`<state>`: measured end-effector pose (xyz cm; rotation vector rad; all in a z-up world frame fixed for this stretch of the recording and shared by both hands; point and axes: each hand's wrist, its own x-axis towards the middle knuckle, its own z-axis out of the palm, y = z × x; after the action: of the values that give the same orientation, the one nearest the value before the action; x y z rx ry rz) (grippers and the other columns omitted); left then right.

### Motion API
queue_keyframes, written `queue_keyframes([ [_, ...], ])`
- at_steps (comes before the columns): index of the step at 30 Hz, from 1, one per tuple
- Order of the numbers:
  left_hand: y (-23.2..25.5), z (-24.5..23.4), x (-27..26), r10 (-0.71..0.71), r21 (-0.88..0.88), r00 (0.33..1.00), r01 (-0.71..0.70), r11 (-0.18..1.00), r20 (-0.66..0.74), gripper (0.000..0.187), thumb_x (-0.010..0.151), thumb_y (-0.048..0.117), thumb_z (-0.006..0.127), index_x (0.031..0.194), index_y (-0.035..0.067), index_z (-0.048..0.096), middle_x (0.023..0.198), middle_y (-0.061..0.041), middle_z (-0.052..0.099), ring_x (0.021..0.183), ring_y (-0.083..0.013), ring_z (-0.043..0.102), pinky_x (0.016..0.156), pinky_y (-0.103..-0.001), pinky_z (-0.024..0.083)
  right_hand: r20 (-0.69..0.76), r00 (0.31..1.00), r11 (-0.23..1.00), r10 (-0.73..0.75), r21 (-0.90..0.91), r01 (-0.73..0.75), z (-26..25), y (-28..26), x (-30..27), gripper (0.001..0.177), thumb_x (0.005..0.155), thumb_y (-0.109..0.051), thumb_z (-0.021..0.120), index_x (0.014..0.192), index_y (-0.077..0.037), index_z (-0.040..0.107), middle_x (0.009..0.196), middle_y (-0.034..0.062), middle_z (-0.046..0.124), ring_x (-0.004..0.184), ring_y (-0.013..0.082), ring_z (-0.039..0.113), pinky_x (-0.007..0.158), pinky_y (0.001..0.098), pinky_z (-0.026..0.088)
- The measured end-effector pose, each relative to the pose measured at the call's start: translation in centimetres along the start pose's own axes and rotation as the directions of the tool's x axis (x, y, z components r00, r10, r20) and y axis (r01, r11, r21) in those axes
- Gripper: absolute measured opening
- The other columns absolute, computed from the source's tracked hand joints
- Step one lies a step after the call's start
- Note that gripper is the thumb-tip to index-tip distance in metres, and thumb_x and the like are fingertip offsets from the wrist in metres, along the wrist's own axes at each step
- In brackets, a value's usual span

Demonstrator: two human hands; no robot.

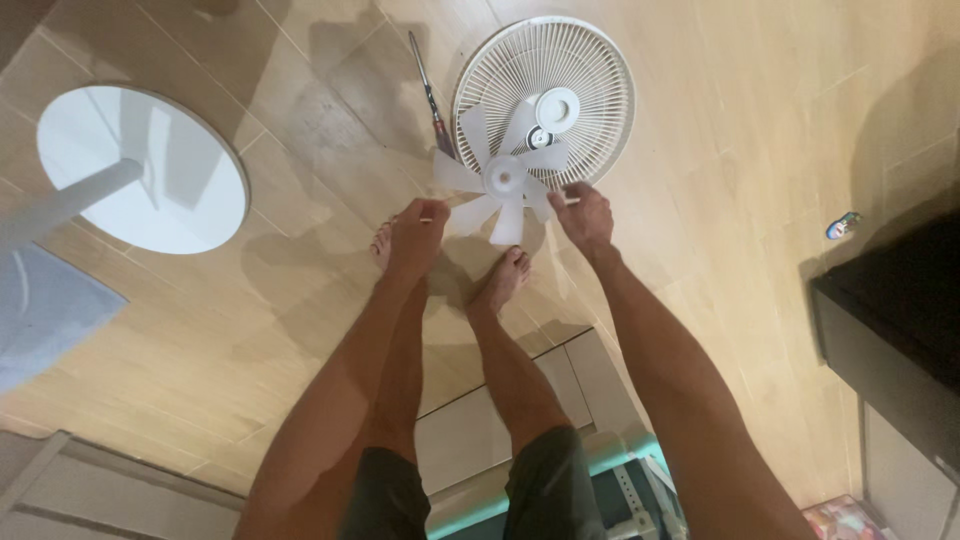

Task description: The person assembles a white pedestal fan by attaching the front grille, inserting the fan blades, and securing the rear grille. The person handles the fan components by hand and places the assembled fan upright.

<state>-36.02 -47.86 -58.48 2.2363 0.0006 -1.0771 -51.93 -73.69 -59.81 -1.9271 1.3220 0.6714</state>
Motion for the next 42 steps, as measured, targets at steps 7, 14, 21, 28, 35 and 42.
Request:
queue_keyframes([
  [7, 0.8, 3.4, 5.9, 0.006, -0.293, 0.987, 0.041, 0.955, 0.159, 0.025, 0.092, 0.028, 0.070, 0.103, 0.006, 0.074, 0.099, -0.006, 0.078, 0.090, -0.0184, 0.074, 0.079, -0.033, 0.057, -0.160, 0.980, 0.983, -0.116, -0.162, 0.090, 4.1, -1.3, 11.3, 0.032, 0.088, -0.035, 0.080, 0.109, -0.012, 0.073, 0.100, 0.0118, 0.072, 0.096, 0.0306, 0.070, 0.084, 0.0460, 0.055],
  [14, -2.9, 4.6, 6.0, -0.009, -0.269, 0.985, 0.056, 0.962, 0.172, 0.029, 0.091, 0.030, 0.071, 0.104, 0.004, 0.073, 0.100, -0.007, 0.078, 0.094, -0.0181, 0.074, 0.081, -0.032, 0.058, -0.195, 0.939, 0.936, -0.283, -0.268, 0.227, 6.9, -0.6, 15.7, 0.037, 0.087, -0.032, 0.083, 0.113, -0.008, 0.071, 0.108, 0.0150, 0.071, 0.097, 0.0354, 0.068, 0.083, 0.0490, 0.052],
  [21, -6.4, 3.1, 3.0, -0.177, -0.226, 0.956, 0.230, 0.947, 0.232, 0.032, 0.090, 0.033, 0.071, 0.108, 0.005, 0.070, 0.100, -0.008, 0.075, 0.087, -0.0207, 0.072, 0.077, -0.033, 0.056, -0.281, 0.881, 0.912, -0.381, -0.268, 0.309, 4.5, -0.3, 13.6, 0.032, 0.089, -0.025, 0.082, 0.113, -0.006, 0.073, 0.111, 0.0148, 0.070, 0.097, 0.0347, 0.069, 0.083, 0.0488, 0.053],
  [28, -3.2, 1.1, -2.0, 0.045, -0.104, 0.997, -0.038, 0.994, 0.068, 0.033, 0.094, 0.034, 0.071, 0.106, 0.004, 0.075, 0.095, -0.009, 0.077, 0.089, -0.0182, 0.072, 0.082, -0.033, 0.055, -0.387, 0.871, 0.927, -0.302, 0.092, 0.363, -1.7, -3.2, 2.5, 0.031, 0.097, -0.029, 0.076, 0.101, 0.001, 0.072, 0.097, 0.0170, 0.064, 0.074, 0.0282, 0.067, 0.071, 0.0416, 0.055],
  [35, 7.0, -2.2, -8.4, 0.016, -0.406, 0.988, 0.049, 0.912, 0.155, 0.033, 0.097, 0.031, 0.065, 0.114, 0.004, 0.071, 0.097, -0.003, 0.075, 0.084, -0.0136, 0.069, 0.071, -0.030, 0.055, -0.034, 0.982, 0.615, -0.184, 0.776, 0.142, -9.4, -8.8, -14.2, 0.032, 0.097, -0.020, 0.074, 0.120, 0.002, 0.071, 0.087, 0.0032, 0.070, 0.073, 0.0083, 0.062, 0.066, 0.0246, 0.053],
  [42, 18.0, -8.2, -19.4, 0.186, -0.759, 0.953, 0.065, 0.647, 0.240, 0.041, 0.104, 0.031, 0.065, 0.122, -0.005, 0.070, 0.104, -0.007, 0.070, 0.086, -0.0094, 0.066, 0.073, -0.026, 0.054, 0.053, 0.941, 0.473, -0.334, 0.873, 0.119, -16.3, -12.0, -29.0, 0.037, 0.097, -0.013, 0.070, 0.129, 0.002, 0.066, 0.098, 0.0033, 0.075, 0.079, 0.0071, 0.064, 0.070, 0.0238, 0.052],
])
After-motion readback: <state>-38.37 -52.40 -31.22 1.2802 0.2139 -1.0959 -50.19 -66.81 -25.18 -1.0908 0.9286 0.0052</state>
